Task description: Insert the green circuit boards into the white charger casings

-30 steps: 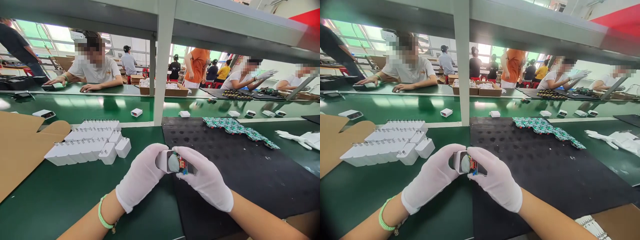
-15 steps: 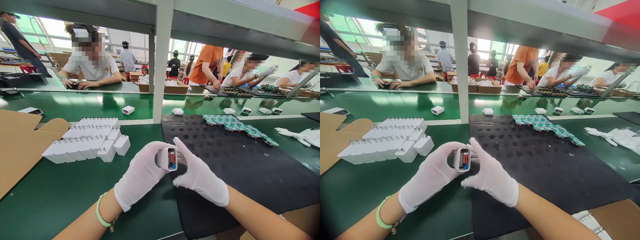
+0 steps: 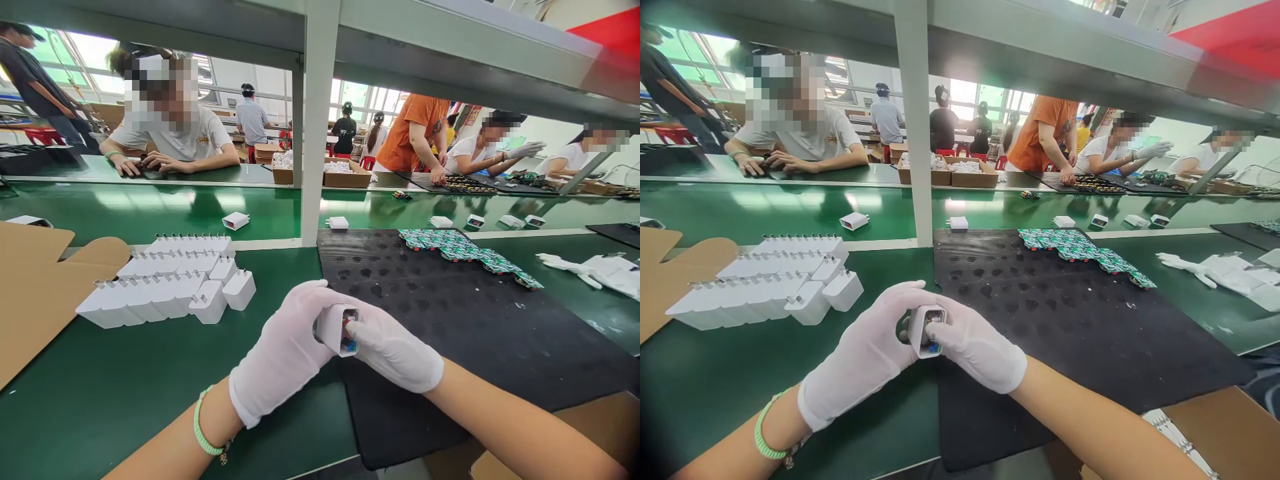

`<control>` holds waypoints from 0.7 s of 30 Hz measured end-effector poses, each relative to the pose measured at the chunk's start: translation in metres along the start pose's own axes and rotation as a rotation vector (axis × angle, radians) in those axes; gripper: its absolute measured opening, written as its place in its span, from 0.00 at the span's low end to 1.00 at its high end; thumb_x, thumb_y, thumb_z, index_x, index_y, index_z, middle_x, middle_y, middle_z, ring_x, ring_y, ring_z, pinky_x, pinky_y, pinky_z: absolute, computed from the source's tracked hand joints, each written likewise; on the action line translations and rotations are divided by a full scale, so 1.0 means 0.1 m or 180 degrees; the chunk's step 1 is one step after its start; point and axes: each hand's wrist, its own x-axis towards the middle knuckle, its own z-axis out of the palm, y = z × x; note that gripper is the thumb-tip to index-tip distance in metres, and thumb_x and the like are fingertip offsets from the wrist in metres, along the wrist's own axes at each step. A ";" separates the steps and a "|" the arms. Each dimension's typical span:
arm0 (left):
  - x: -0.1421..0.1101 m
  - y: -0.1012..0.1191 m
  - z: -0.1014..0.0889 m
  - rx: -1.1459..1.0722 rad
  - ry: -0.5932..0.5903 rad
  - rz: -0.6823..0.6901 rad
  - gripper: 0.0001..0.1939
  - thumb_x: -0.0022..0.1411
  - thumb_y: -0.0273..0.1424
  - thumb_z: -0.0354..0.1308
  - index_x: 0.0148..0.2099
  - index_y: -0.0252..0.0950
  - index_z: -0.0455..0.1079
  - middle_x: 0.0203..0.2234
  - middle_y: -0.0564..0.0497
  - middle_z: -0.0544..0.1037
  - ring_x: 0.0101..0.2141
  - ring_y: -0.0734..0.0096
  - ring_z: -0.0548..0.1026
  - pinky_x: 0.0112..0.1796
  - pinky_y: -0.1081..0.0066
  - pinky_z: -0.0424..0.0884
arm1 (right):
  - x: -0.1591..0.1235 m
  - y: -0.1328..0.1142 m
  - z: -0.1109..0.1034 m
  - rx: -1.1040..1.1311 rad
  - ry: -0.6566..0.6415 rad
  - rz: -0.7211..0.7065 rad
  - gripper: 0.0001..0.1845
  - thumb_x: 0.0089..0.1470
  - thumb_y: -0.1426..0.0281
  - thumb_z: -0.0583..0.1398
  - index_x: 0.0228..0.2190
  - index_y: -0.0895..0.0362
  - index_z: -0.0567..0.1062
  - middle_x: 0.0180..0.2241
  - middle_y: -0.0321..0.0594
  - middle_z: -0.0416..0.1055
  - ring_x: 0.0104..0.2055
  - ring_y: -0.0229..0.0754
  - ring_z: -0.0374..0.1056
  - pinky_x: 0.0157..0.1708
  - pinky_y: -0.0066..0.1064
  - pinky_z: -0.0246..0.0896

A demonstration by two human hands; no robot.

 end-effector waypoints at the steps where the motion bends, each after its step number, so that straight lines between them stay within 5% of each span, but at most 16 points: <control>1: -0.01 -0.01 0.01 0.0076 0.0049 0.0093 0.17 0.55 0.24 0.60 0.47 0.42 0.69 0.45 0.54 0.75 0.53 0.67 0.69 0.53 0.67 0.67 | -0.01 0.00 0.00 0.0006 0.0013 -0.0017 0.23 0.51 0.57 0.65 0.45 0.56 0.72 0.35 0.38 0.68 0.41 0.42 0.64 0.45 0.33 0.59; 7: -0.07 -0.12 0.09 0.0382 0.0062 0.0567 0.17 0.58 0.28 0.60 0.50 0.40 0.66 0.44 0.50 0.75 0.46 0.67 0.72 0.50 0.65 0.69 | 0.01 0.00 0.00 -0.0124 0.0137 -0.0130 0.23 0.44 0.55 0.69 0.34 0.59 0.74 0.32 0.37 0.68 0.36 0.40 0.62 0.39 0.31 0.58; 11: -0.11 -0.12 0.05 0.0460 -0.0115 0.0284 0.20 0.56 0.27 0.60 0.51 0.42 0.65 0.46 0.49 0.74 0.46 0.65 0.73 0.50 0.65 0.70 | 0.04 -0.01 0.00 -0.0244 0.0024 -0.0160 0.25 0.45 0.53 0.68 0.38 0.59 0.75 0.34 0.39 0.69 0.40 0.44 0.66 0.45 0.36 0.60; 14: -0.07 -0.12 -0.10 0.0575 -0.0166 -0.0358 0.21 0.55 0.31 0.61 0.51 0.44 0.65 0.47 0.51 0.75 0.47 0.62 0.74 0.49 0.63 0.71 | 0.04 0.04 -0.03 0.0105 -0.0187 -0.0180 0.36 0.43 0.49 0.67 0.49 0.57 0.71 0.40 0.43 0.71 0.44 0.47 0.68 0.47 0.39 0.61; 18: 0.32 -0.29 -0.43 0.0840 0.0240 -0.1018 0.28 0.60 0.34 0.55 0.61 0.40 0.54 0.49 0.48 0.73 0.48 0.64 0.74 0.50 0.62 0.70 | 0.08 0.18 -0.13 0.0665 -0.0133 -0.0247 0.49 0.41 0.49 0.69 0.58 0.59 0.59 0.44 0.49 0.70 0.46 0.48 0.70 0.49 0.40 0.62; 21: 0.84 -0.57 -0.64 0.1394 -0.0139 -0.1125 0.23 0.66 0.33 0.49 0.62 0.37 0.53 0.45 0.49 0.73 0.45 0.69 0.74 0.49 0.67 0.69 | 0.15 0.23 -0.18 0.0732 0.0095 -0.0275 0.53 0.39 0.51 0.70 0.58 0.62 0.56 0.41 0.49 0.70 0.43 0.47 0.72 0.46 0.39 0.64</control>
